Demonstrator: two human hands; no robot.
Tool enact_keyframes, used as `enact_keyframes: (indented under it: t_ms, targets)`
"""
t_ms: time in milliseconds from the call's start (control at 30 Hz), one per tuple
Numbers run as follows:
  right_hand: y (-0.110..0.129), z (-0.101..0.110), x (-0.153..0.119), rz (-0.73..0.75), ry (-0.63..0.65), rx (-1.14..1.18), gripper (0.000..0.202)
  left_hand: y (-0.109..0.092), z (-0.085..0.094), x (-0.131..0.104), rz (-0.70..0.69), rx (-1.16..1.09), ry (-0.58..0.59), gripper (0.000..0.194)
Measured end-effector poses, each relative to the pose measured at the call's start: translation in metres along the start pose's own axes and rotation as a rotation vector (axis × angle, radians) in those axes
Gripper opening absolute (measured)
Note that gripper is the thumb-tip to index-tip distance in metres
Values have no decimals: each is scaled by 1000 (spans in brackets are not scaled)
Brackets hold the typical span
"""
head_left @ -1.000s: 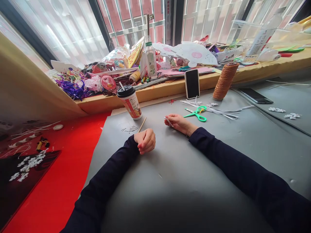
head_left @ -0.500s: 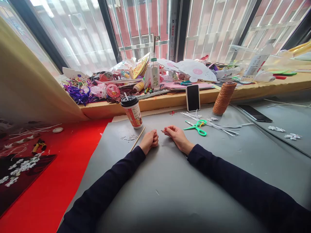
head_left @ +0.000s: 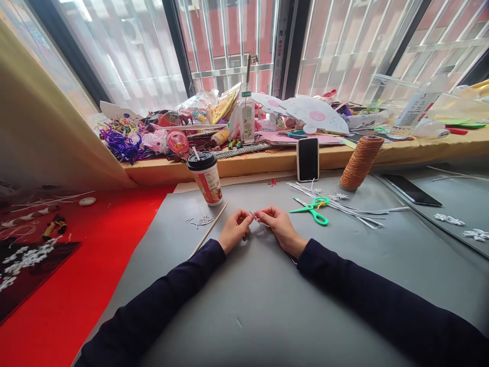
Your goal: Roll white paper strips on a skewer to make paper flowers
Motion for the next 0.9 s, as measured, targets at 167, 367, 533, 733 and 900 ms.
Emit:
enact_keyframes:
  t_ms: [167, 367, 533, 733, 900]
  targets:
    - [-1, 2, -3, -40, -45, 7, 27, -9, -9, -4, -18, -54, 112, 25]
    - [-5, 1, 0, -99, 11, 72, 31, -16, -10, -6, 2, -172, 189, 28]
    - [-3, -1, 2, -185, 206, 187, 26, -20, -19, -18, 244, -589, 545, 45]
    - [-1, -2, -1, -228, 309, 145, 25, -44, -42, -86, 383, -473, 1704, 35]
    - [-2, -4, -1, -204, 303, 120, 26, -53, -34, -82, 233, -517, 1264, 40]
Point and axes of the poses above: each hand's wrist, its own x-axis towards the middle knuckle, its own z-axis out of the back of the hand, y = z × x, the point moved 5 cm from there along x, towards the middle knuckle, and after that the axes turned 6 degrees about -x, right-handed, at the moved point
